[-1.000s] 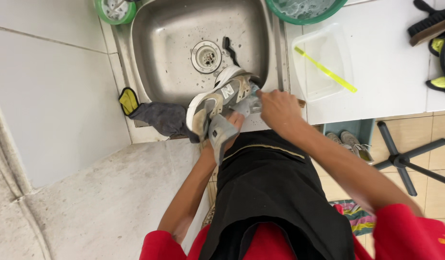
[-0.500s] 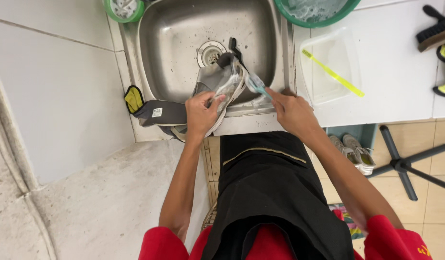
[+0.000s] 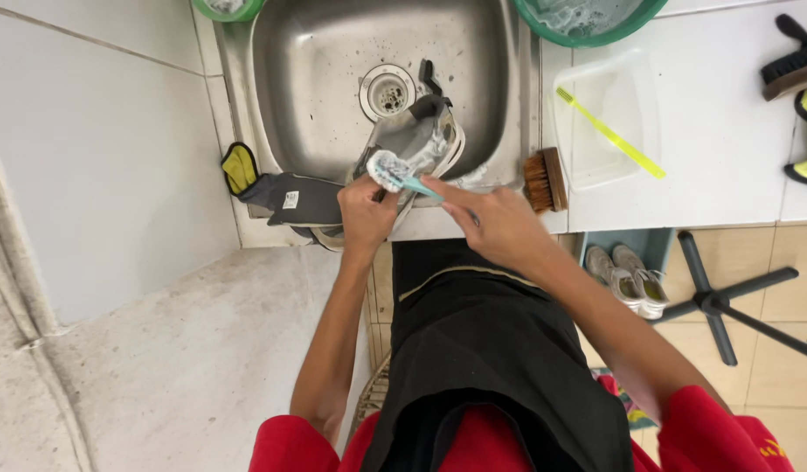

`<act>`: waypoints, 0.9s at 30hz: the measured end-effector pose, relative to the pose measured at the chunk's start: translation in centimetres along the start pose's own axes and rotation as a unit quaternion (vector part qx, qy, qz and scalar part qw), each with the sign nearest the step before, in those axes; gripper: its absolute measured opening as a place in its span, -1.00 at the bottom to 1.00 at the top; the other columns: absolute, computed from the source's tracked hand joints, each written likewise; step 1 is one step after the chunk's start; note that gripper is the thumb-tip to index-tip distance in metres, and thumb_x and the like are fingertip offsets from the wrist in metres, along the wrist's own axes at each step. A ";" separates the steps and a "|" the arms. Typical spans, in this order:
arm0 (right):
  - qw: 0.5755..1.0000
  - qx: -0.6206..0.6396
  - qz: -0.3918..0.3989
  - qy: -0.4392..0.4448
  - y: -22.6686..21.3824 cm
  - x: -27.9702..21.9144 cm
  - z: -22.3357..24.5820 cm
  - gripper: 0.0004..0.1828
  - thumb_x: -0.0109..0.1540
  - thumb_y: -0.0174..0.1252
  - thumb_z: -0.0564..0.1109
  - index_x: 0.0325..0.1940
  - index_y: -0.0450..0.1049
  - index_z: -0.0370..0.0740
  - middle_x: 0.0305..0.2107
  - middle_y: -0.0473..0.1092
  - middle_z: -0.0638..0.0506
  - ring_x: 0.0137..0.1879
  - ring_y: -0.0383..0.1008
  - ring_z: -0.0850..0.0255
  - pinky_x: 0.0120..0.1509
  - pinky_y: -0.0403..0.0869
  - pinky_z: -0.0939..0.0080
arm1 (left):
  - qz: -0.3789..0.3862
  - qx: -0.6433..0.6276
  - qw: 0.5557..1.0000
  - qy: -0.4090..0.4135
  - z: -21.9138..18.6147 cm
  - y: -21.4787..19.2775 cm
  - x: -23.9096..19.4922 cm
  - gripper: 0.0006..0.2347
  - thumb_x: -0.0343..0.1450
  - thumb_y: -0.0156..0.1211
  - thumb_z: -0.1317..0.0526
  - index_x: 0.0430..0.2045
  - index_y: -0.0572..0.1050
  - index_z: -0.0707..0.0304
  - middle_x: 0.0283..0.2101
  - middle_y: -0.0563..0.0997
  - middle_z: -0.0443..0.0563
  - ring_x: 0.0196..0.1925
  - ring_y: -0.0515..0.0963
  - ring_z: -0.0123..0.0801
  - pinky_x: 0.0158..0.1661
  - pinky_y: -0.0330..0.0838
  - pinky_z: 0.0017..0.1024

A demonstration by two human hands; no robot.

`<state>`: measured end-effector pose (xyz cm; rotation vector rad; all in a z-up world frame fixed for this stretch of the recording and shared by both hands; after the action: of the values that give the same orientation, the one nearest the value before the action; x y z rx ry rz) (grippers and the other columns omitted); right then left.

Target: The person scrubs a white and grey sneaker with a toothbrush and soapy water in a sink. They repeatedly rinse the shoe and the brush under running water, scrubbing the sole, sides, and interior of the shoe.

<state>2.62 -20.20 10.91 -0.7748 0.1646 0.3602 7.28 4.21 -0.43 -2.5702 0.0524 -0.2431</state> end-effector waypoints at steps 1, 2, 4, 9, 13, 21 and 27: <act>1.000 -0.001 -0.002 -0.005 0.6 0.3 -2.0 -0.46 0.51 -0.01 0.06 0.58 0.50 0.34 -0.54 0.63 -0.26 -0.49 0.61 -0.33 -0.26 0.62 -0.14 | -0.005 0.001 1.000 0.004 -0.8 -0.2 -0.1 -0.76 0.44 0.53 0.33 -0.67 0.64 0.17 -0.69 0.57 -0.02 -0.62 0.55 -0.42 -0.38 0.45 -0.55; 1.000 -0.018 -0.021 0.012 1.0 0.6 -3.9 -0.47 0.51 0.01 0.05 0.58 0.52 0.30 -0.50 0.64 -0.25 -0.48 0.61 -0.32 -0.28 0.61 -0.15 | -0.012 -0.001 1.000 0.024 -1.7 -0.5 -0.2 -0.85 0.38 0.58 0.35 -0.57 0.68 0.30 -0.59 0.64 0.15 -0.51 0.64 -0.10 -0.37 0.52 -0.34; 0.998 -0.031 -0.046 0.027 0.2 1.5 -4.4 -0.48 0.51 0.04 0.05 0.57 0.55 0.26 -0.46 0.65 -0.24 -0.48 0.62 -0.31 -0.30 0.60 -0.16 | -0.018 0.001 0.999 0.050 -2.0 -0.8 0.2 -0.89 0.32 0.62 0.38 -0.48 0.73 0.42 -0.49 0.71 0.31 -0.40 0.73 0.23 -0.35 0.59 -0.13; 0.988 -0.137 -0.067 -0.023 -2.3 0.2 0.6 -0.42 0.56 -0.10 0.04 0.69 0.38 0.26 -0.74 0.50 -0.06 -0.64 0.55 -0.04 -0.36 0.58 -0.03 | 0.002 -0.047 0.999 0.007 -1.0 -1.0 -0.1 -0.94 0.36 0.60 0.38 -0.41 0.78 0.26 -0.52 0.71 0.12 -0.47 0.71 -0.20 -0.33 0.54 -0.42; 0.999 -0.022 0.002 0.038 -0.5 -0.7 -2.3 -0.48 0.50 -0.03 0.08 0.51 0.58 0.11 -0.55 0.61 -0.38 -0.42 0.65 -0.43 -0.21 0.60 -0.36 | 0.000 -0.063 0.998 0.011 0.4 -0.5 -1.3 -0.88 0.40 0.63 0.30 -0.52 0.75 0.15 -0.56 0.68 0.06 -0.52 0.65 -0.25 -0.36 0.53 -0.43; 0.973 0.200 -0.087 0.076 -4.5 -1.7 -0.1 -0.46 0.49 0.08 -0.03 0.59 0.48 0.22 0.29 0.59 0.02 0.41 0.53 -0.10 0.45 0.48 -0.24 | 0.355 -0.047 0.916 -0.180 -10.7 -4.1 4.5 -0.30 0.45 0.47 0.12 0.54 0.27 0.13 0.32 0.54 0.72 0.48 0.37 0.66 0.44 0.23 0.51; 0.729 0.676 0.006 0.107 -1.2 -2.5 -2.7 -0.40 0.57 -0.21 -0.01 0.73 0.13 -0.02 -0.72 -0.05 0.20 -0.81 -0.10 0.41 -0.75 0.04 0.46 | 0.361 0.162 0.913 -0.099 -6.5 4.1 6.3 -0.87 0.42 0.39 0.25 -0.46 0.73 0.34 -0.60 0.67 0.20 -0.52 0.73 0.05 -0.36 0.61 -0.14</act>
<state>0.75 -23.51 10.50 0.6647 0.5693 0.0803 12.33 -3.24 3.83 -2.0612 0.7960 0.2686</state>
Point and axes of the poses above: each hand's wrist, its own x-axis towards the middle knuckle, its own y-axis out of the palm, z = x × y, the point moved 1 cm from there along x, towards the middle knuckle
